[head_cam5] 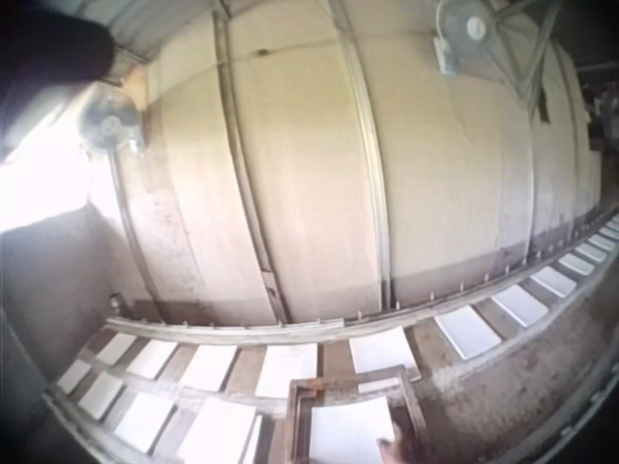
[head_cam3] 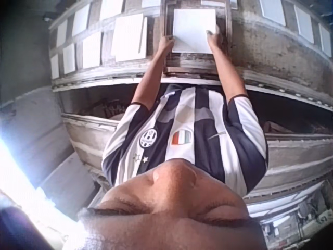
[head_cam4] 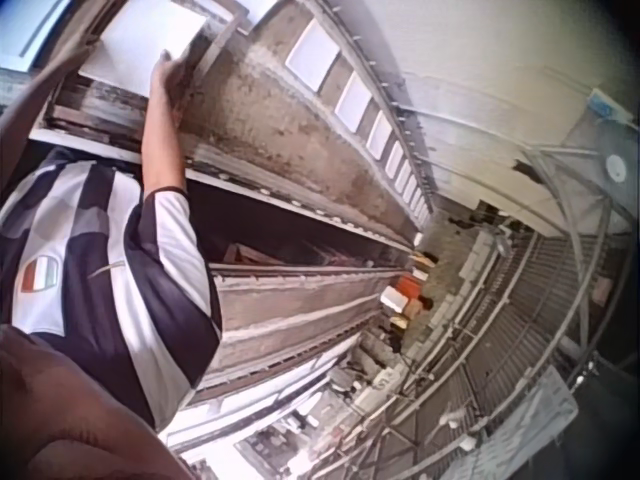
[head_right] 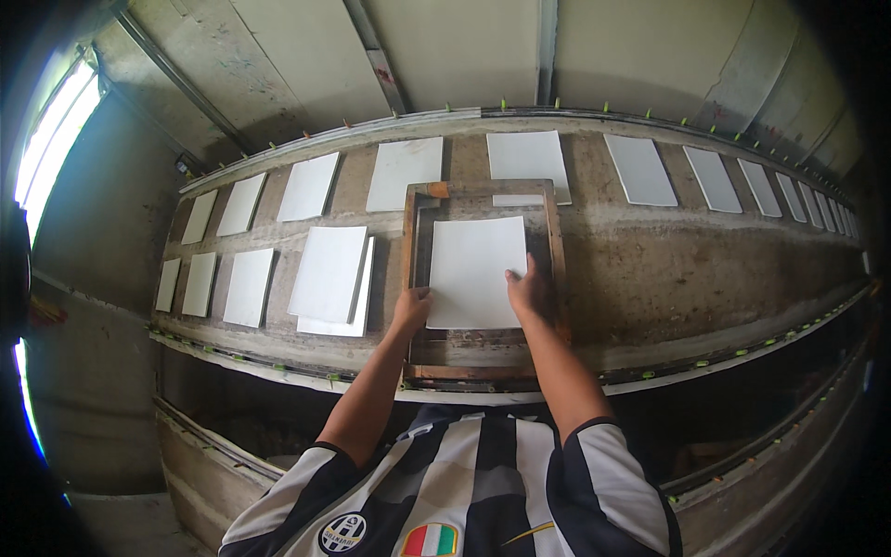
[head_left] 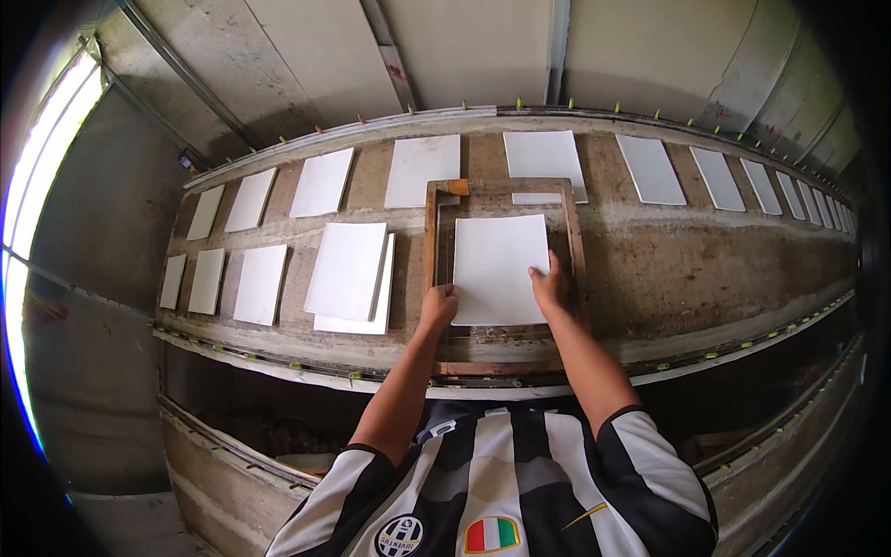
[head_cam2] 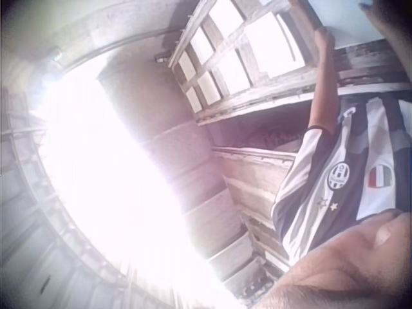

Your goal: The person places white rectangular tiles into wooden frames on a conveyor belt. They adjust the tiles to fit within the frame and then move the frame along the belt to the next position. The process is repeated for multiple tiles.

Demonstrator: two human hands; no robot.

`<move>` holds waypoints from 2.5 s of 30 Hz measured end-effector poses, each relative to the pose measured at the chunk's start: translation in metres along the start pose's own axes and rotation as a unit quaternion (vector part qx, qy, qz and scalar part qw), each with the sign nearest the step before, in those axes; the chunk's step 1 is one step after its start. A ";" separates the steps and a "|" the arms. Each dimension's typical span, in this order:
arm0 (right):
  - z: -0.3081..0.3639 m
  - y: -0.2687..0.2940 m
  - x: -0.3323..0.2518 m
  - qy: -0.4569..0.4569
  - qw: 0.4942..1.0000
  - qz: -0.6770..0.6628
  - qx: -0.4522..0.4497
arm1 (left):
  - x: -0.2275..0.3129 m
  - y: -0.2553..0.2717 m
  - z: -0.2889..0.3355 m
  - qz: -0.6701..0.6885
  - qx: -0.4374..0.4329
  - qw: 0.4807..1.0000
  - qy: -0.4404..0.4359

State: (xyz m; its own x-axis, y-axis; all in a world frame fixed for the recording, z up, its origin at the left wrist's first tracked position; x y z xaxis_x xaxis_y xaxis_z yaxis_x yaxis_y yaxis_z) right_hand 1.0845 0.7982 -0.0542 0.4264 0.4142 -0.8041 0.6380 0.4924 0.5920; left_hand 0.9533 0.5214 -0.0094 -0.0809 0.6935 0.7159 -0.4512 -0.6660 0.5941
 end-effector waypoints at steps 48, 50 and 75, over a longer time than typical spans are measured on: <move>0.028 -0.035 0.033 0.041 0.992 0.108 -0.042 | -0.018 -0.001 0.013 -0.060 -0.025 0.997 0.050; 0.028 -0.034 0.033 0.042 0.992 0.111 -0.041 | -0.015 0.000 0.016 -0.056 -0.030 0.996 0.056; 0.026 -0.012 -0.053 0.223 0.950 0.204 -0.079 | 0.048 -0.029 0.020 -0.286 0.108 0.934 -0.186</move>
State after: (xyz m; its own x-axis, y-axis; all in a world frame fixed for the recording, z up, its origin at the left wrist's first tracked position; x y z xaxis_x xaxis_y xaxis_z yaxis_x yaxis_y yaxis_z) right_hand 1.0707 0.7505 -0.0201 0.2816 0.8608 -0.4240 0.3586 0.3154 0.8786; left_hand 0.9802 0.5686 0.0150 0.4513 0.8359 0.3123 -0.1331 -0.2830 0.9498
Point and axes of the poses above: each hand's wrist, its own z-axis away from the middle knuckle, its own y-axis out of the back of the hand, x = y × z, the point moved 8 cm from there along -z, towards the middle knuckle, and after that the axes turned 11 degrees about y, right-handed, at the moved point
